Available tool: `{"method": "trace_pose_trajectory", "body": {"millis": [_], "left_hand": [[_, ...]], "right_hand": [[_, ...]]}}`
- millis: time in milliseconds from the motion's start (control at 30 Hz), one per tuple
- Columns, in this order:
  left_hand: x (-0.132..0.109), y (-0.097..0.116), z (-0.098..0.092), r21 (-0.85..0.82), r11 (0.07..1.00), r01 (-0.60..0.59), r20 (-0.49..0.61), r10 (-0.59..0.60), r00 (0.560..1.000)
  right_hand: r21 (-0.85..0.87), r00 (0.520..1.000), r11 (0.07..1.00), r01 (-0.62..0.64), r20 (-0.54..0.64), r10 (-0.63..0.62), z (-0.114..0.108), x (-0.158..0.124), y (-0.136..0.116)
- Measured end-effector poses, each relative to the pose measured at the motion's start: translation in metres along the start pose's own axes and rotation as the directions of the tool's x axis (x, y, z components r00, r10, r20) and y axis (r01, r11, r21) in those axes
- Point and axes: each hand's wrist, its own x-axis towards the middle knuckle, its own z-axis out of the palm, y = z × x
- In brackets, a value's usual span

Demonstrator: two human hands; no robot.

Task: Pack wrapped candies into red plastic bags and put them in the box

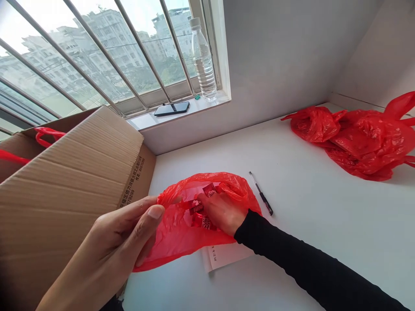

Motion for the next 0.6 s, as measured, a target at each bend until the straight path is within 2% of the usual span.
{"method": "trace_pose_trajectory", "body": {"millis": [267, 433, 600], "left_hand": [[0.0051, 0.0019, 0.0012, -0.020, 0.999, -0.050, 0.005, 0.050, 0.999], [0.0016, 0.0071, 0.0011, -0.019, 0.999, -0.050, -0.029, 0.049, 0.998], [0.0024, 0.0021, 0.0011, -0.024, 0.995, -0.100, -0.013, 0.100, 0.995]], "right_hand": [[-0.030, 0.997, 0.996, -0.080, 0.011, 0.080, 0.0079, 0.0076, 0.0056], [-0.020, 0.984, 0.984, -0.175, -0.045, 0.174, 0.0031, 0.0081, -0.0011], [-0.046, 0.992, 0.992, -0.117, -0.045, 0.115, -0.0021, 0.0050, -0.0001]]}}
